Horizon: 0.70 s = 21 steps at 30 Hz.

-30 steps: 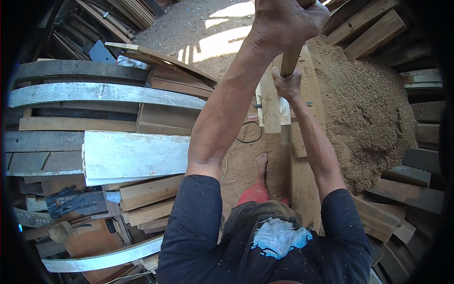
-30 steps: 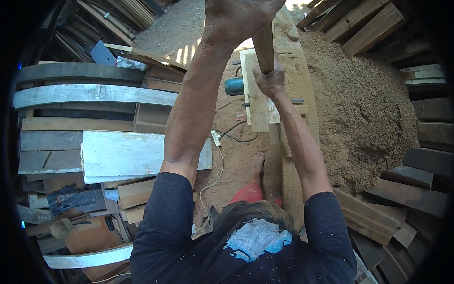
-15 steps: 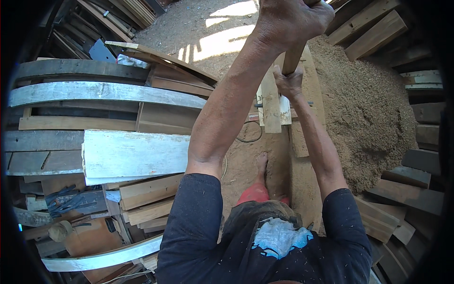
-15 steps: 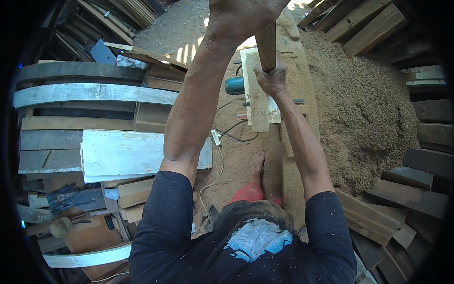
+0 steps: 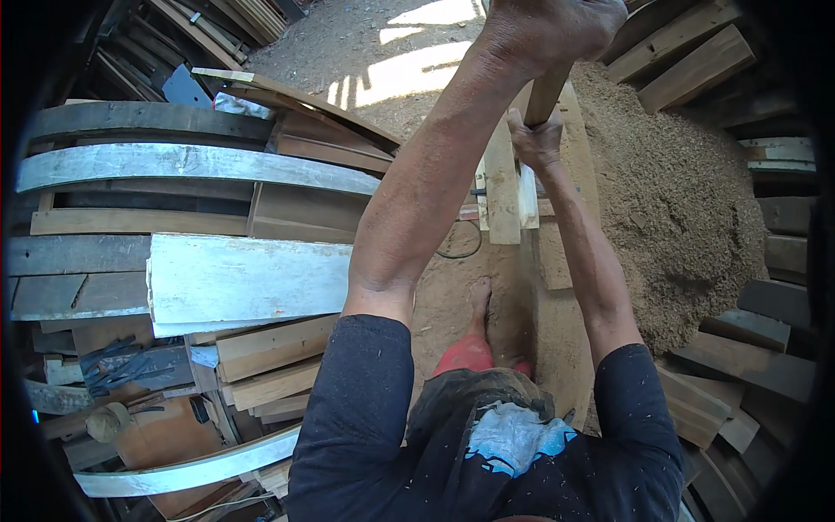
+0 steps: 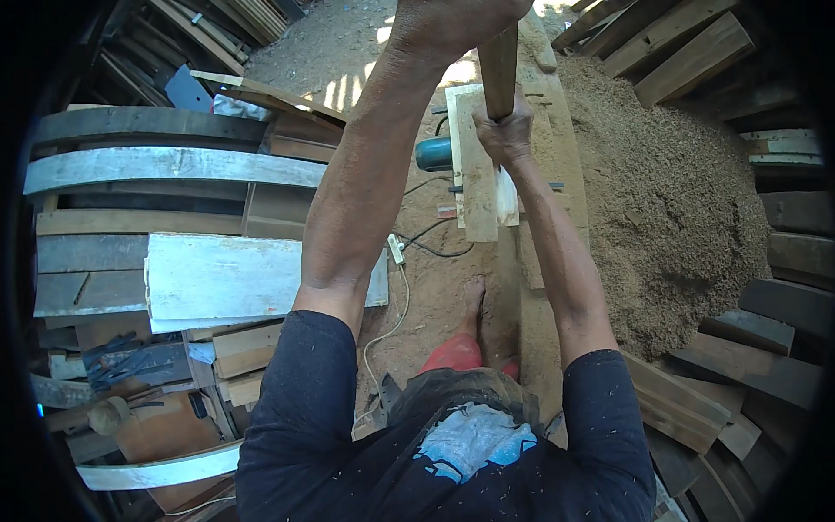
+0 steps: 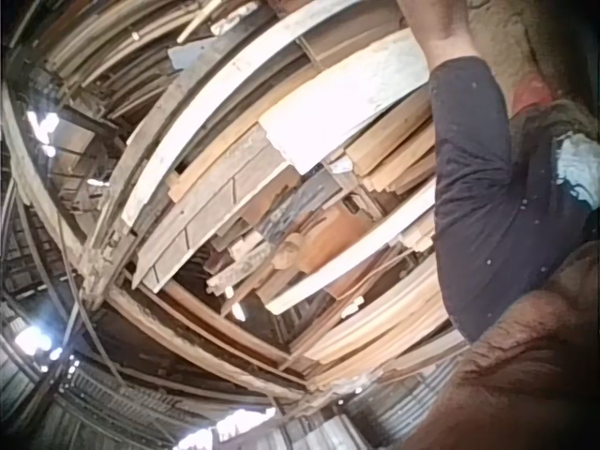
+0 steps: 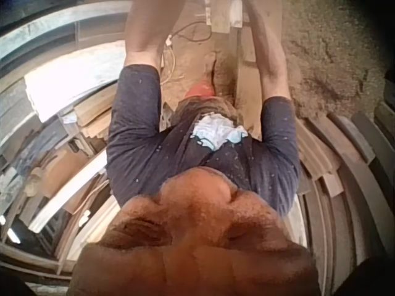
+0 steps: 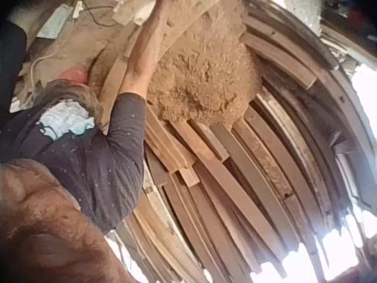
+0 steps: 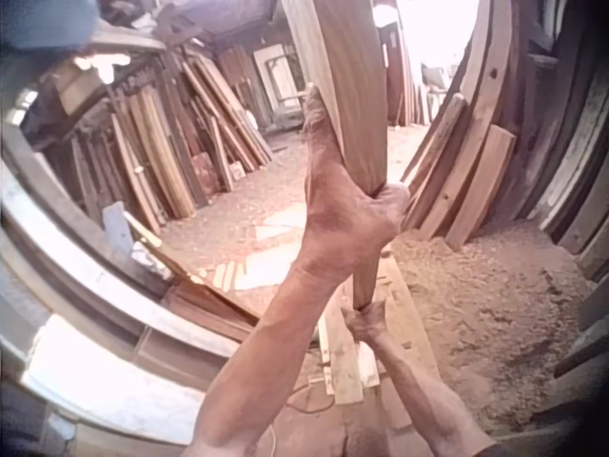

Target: The person cuts slots into wooden boards using an electric circular saw, checks the joints by hand, and stacks the boards with other lumber.

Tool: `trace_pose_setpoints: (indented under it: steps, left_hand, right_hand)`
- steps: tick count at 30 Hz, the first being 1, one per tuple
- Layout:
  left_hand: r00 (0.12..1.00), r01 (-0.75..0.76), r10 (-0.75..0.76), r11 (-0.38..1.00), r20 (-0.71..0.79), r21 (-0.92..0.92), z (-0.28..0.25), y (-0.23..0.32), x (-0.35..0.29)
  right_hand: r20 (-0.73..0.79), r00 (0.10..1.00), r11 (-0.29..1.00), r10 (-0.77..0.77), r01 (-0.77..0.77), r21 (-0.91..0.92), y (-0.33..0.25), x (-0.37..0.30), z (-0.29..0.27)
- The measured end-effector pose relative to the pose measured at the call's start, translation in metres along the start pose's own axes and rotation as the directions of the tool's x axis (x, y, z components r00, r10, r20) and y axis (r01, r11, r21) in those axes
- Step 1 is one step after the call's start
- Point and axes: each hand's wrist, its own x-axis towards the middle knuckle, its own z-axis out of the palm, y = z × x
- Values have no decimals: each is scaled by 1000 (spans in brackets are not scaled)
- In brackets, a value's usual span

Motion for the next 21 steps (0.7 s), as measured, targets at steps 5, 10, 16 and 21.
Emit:
trace_pose_setpoints:
  steps: [5, 10, 16, 21]
  left_hand:
    - [998, 55, -56, 997, 20, 48, -1, 1, 5]
    - [954, 290, -291, 957, 77, 24, -4, 3, 8]
    - [963, 265, -266, 964, 37, 7, -7, 12, 12]
    - [990, 132, -135, 988, 40, 80, -7, 7, 10]
  right_hand:
    - [-16, 1000, 1000, 4, -4, 9, 7, 6, 2]
    - [-4, 1000, 999, -25, 25, -23, 6, 10, 5]
    - [-13, 999, 998, -50, 49, -38, 5, 15, 6]
    - [-6, 998, 996, -68, 67, -50, 4, 20, 7]
